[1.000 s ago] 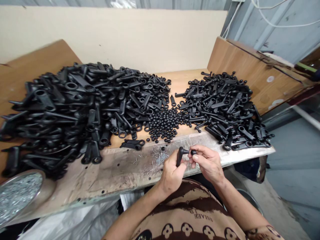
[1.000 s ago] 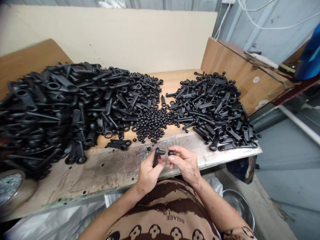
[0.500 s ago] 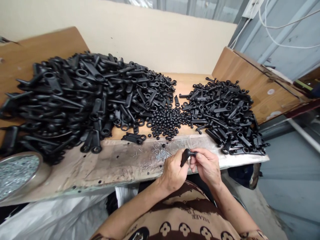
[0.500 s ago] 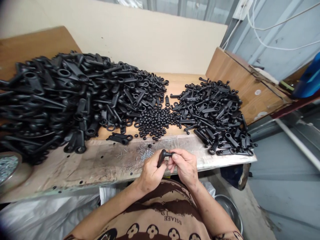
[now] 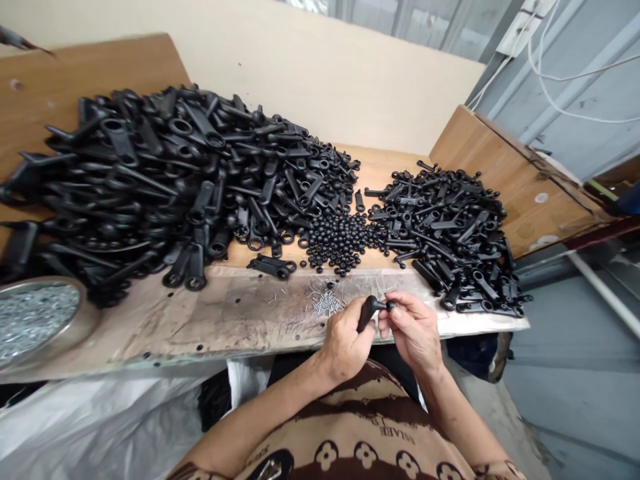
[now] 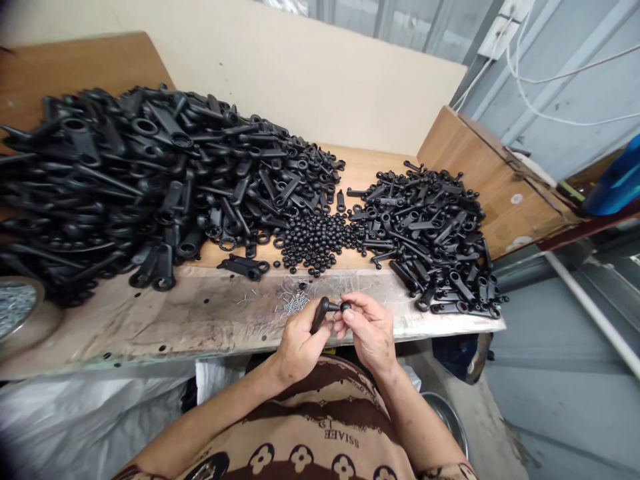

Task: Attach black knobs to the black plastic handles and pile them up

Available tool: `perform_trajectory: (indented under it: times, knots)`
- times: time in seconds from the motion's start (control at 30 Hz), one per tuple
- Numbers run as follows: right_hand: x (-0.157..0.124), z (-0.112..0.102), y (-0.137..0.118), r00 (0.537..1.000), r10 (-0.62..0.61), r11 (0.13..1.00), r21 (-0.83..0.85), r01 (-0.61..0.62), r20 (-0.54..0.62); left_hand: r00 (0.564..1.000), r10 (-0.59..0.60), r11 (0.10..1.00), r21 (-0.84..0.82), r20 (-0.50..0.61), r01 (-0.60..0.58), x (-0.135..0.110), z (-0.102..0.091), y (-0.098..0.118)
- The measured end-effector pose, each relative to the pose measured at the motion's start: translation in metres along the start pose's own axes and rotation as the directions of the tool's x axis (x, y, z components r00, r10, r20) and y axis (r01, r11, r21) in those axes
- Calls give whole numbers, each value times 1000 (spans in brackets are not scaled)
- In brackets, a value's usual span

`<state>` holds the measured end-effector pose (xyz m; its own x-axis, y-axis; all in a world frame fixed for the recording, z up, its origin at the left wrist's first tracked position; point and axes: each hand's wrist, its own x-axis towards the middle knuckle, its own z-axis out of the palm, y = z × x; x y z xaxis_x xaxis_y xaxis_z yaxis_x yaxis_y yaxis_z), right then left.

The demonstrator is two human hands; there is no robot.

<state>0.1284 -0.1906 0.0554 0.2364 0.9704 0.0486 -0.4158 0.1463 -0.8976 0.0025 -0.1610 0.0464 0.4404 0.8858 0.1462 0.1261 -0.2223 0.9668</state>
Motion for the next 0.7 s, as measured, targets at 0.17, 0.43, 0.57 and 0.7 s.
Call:
perform_trajectory:
  times: [0.17,0.43,0.57,0.7]
  knots:
    - [-4,-6,6,999,-44,987,-152,44,3,998,-53,991,-126,-29,49,0,-1,1]
    - [-5,-6,-8,873,-289,450,-748,487,394,961,-267,860,-468,-76,202,3,-1,-5]
    - [-5,-6,-9,824,-289,293,-774,562,488,956,-288,852,-470,-48,233,5,-1,-1]
    - [-5,-9,-14,801,-252,239,-767,596,544,922,-381,729,-593,62,341,8,-1,1]
